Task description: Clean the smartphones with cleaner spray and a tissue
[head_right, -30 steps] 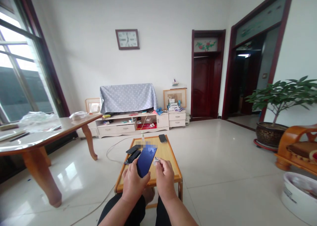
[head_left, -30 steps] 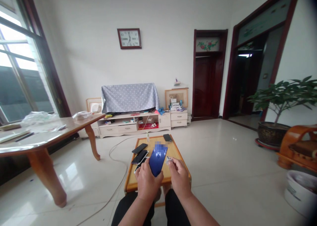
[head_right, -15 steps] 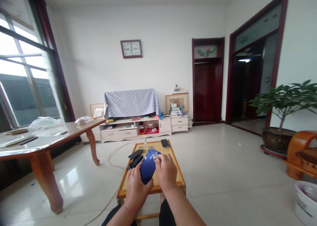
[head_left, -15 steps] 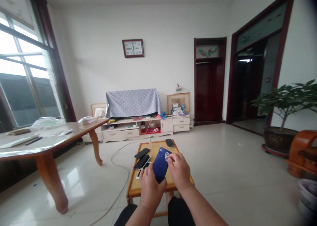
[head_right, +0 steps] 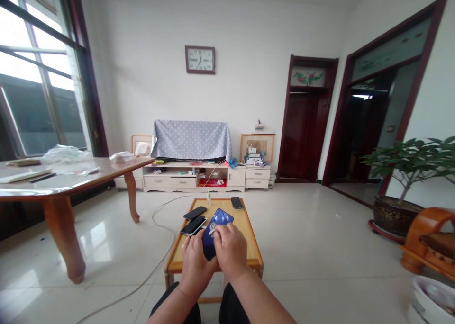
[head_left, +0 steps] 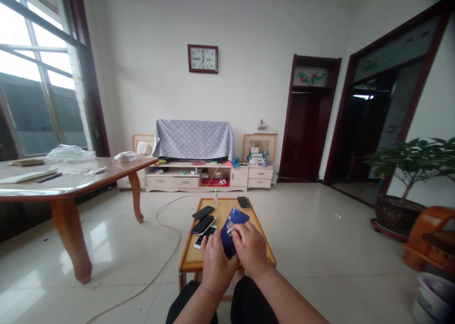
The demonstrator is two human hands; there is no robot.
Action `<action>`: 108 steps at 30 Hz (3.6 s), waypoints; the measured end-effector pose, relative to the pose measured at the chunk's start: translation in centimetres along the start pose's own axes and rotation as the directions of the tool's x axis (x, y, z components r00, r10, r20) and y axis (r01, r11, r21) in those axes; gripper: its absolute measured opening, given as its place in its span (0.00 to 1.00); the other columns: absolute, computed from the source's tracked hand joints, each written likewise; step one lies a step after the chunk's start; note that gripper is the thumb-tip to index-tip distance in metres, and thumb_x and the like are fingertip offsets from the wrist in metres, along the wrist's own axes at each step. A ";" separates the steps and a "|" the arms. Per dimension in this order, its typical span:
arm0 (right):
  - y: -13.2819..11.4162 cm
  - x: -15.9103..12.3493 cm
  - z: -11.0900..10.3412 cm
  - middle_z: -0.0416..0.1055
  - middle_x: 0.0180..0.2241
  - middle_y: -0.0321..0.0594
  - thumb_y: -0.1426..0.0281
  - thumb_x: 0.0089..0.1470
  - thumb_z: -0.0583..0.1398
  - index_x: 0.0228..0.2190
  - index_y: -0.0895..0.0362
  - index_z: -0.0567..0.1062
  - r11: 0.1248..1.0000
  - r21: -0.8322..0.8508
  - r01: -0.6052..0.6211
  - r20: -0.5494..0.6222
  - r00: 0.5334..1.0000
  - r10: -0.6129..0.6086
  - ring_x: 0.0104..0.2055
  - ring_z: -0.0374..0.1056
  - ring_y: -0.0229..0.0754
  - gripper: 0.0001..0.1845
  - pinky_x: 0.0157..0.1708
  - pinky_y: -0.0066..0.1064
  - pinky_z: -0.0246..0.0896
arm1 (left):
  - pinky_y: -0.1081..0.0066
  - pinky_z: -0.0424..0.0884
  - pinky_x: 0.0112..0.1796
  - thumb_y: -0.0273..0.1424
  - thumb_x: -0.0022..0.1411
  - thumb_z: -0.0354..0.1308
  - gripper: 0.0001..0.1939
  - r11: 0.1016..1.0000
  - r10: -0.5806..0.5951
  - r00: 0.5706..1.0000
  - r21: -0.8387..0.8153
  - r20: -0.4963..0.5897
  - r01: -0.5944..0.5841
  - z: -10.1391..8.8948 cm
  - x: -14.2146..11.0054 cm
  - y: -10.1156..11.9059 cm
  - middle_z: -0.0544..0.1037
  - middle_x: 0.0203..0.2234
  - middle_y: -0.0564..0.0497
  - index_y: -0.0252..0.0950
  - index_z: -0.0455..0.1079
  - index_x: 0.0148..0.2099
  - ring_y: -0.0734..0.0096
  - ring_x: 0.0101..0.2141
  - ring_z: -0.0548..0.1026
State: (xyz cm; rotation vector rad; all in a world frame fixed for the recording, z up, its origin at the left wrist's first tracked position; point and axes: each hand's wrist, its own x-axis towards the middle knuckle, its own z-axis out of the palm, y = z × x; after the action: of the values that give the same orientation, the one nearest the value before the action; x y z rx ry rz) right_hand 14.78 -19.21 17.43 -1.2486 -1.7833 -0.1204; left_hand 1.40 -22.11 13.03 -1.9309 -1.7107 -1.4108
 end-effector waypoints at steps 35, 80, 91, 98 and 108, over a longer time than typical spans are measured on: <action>2.7 1.1 9.2 0.74 0.35 0.39 0.69 0.59 0.60 0.35 0.51 0.78 0.998 -0.045 -0.039 0.199 0.979 0.047 0.41 0.70 0.45 0.05 0.40 0.32 0.58 | 0.50 0.45 0.64 0.31 0.65 0.48 0.21 0.953 -0.288 0.933 0.160 0.216 0.258 7.1 1.8 -5.4 0.77 0.47 0.41 0.34 0.63 0.60 0.57 0.51 0.74; 34.6 21.1 39.6 0.65 0.55 0.61 0.53 0.46 0.66 0.59 0.60 0.65 0.596 -0.568 -0.568 0.224 0.590 0.775 0.57 0.62 0.61 0.43 0.52 0.47 0.58 | 0.53 0.66 0.53 0.39 0.54 0.58 0.35 0.961 -0.236 0.957 0.184 0.167 0.204 30.2 9.1 -22.4 0.78 0.48 0.39 0.34 0.59 0.62 0.50 0.49 0.76; 30.2 16.2 34.3 0.63 0.58 0.64 0.53 0.50 0.64 0.65 0.61 0.58 0.618 -0.533 -0.578 0.217 0.613 0.760 0.60 0.59 0.63 0.48 0.54 0.52 0.54 | 0.55 0.64 0.53 0.42 0.58 0.55 0.34 0.937 -0.334 0.906 0.194 0.262 0.289 27.6 9.2 -18.8 0.77 0.48 0.38 0.31 0.59 0.63 0.51 0.51 0.75; 28.8 13.7 32.5 0.59 0.63 0.61 0.53 0.52 0.63 0.69 0.56 0.50 0.656 -0.500 -0.566 0.225 0.647 0.729 0.62 0.58 0.63 0.51 0.55 0.54 0.52 | 0.54 0.64 0.54 0.43 0.57 0.55 0.35 0.923 -0.372 0.877 0.225 0.305 0.313 26.8 9.3 -18.6 0.76 0.50 0.39 0.32 0.57 0.64 0.50 0.52 0.74; 28.1 13.0 30.9 0.60 0.63 0.60 0.56 0.55 0.61 0.67 0.56 0.56 0.673 -0.478 -0.565 0.198 0.677 0.709 0.61 0.59 0.62 0.43 0.56 0.52 0.54 | 0.55 0.64 0.53 0.44 0.57 0.55 0.36 0.920 -0.382 0.867 0.223 0.321 0.323 26.2 9.3 -18.1 0.76 0.50 0.39 0.33 0.58 0.63 0.50 0.53 0.74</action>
State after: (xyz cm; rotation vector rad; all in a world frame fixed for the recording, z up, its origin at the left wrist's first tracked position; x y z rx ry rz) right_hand 16.87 19.95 -1.94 -2.2684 -1.5270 0.2121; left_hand -1.88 7.58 -1.40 -1.9440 -2.3709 -1.0084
